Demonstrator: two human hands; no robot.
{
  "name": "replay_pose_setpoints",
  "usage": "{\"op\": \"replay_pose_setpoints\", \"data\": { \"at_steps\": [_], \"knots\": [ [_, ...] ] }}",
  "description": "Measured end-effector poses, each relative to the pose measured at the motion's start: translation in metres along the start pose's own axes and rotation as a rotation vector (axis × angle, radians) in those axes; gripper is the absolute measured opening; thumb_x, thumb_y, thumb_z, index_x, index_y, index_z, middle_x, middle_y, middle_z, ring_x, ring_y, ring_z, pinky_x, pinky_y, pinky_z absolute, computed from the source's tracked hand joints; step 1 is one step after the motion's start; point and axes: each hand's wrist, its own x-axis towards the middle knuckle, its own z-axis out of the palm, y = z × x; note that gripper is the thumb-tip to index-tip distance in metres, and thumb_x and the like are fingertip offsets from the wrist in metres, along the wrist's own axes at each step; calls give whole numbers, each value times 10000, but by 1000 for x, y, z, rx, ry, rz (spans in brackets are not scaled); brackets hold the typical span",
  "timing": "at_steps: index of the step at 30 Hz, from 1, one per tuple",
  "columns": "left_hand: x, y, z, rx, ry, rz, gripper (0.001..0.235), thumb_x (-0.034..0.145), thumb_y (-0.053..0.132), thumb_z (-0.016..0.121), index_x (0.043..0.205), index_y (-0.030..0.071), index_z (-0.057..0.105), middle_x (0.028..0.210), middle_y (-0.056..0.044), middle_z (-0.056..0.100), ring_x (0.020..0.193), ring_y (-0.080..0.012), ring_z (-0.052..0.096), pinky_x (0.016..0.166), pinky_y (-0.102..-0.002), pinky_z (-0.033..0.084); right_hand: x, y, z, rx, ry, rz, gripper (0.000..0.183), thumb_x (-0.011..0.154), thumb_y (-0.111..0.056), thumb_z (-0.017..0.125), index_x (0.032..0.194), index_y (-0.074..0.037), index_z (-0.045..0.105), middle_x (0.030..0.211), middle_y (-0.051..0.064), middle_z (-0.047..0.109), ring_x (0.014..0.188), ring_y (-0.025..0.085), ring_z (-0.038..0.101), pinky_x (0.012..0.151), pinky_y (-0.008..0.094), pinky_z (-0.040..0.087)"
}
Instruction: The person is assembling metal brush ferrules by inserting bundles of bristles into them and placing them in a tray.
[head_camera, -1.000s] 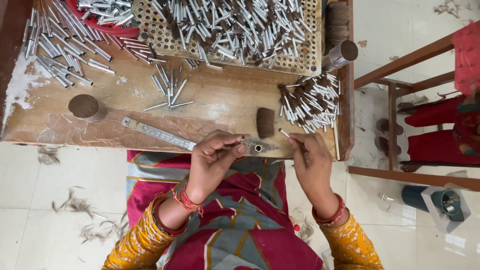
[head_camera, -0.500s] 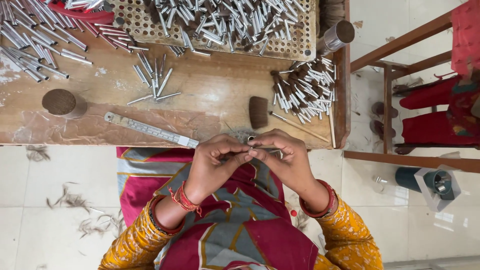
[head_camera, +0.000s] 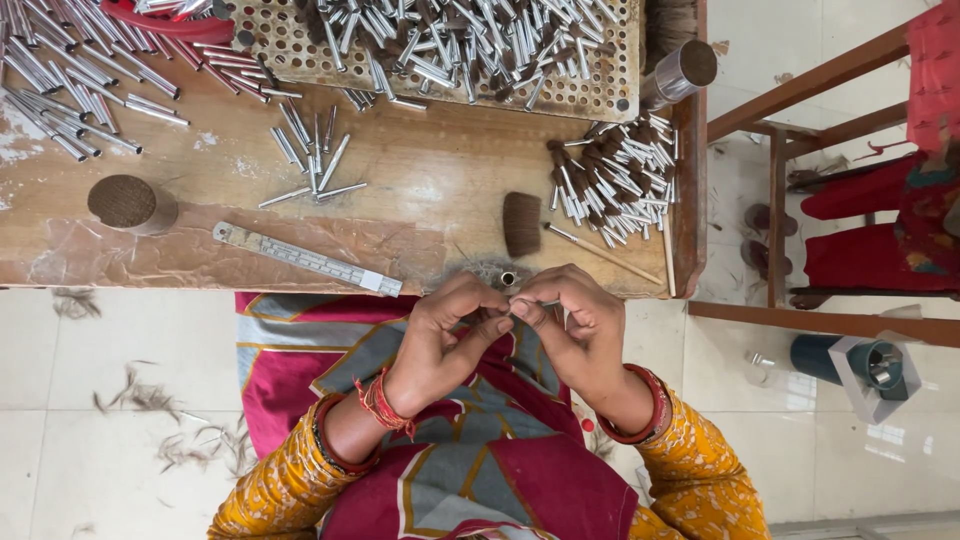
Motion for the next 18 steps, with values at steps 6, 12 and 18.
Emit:
{"op": "replay_pose_setpoints", "data": {
  "at_steps": [6,12,18],
  "knots": [
    [0,-2,0,9,-12,84,197,876,-73,752,1037,18,684,943,-70,654,855,-191,637,756,-298,519,-6,3,4,69,43,28,79,912,35,750,965,22,693,972,99,708,900,165,669,802,275,533],
    [-1,-3,-1,10,-6,88,204,876,-73,757,1047,16,689,950,-77,661,862,-192,649,762,-297,531,-8,7,1,60,26,74,68,928,15,752,970,21,698,973,86,707,892,139,665,792,273,526],
    [-5,6,-2,1,51,67,228,895,-56,754,1097,1,664,982,-96,691,886,-208,726,775,-286,599,1,-12,-1,51,-59,72,113,934,-27,742,1023,10,685,1015,83,710,935,141,669,832,277,528]
  ]
}}
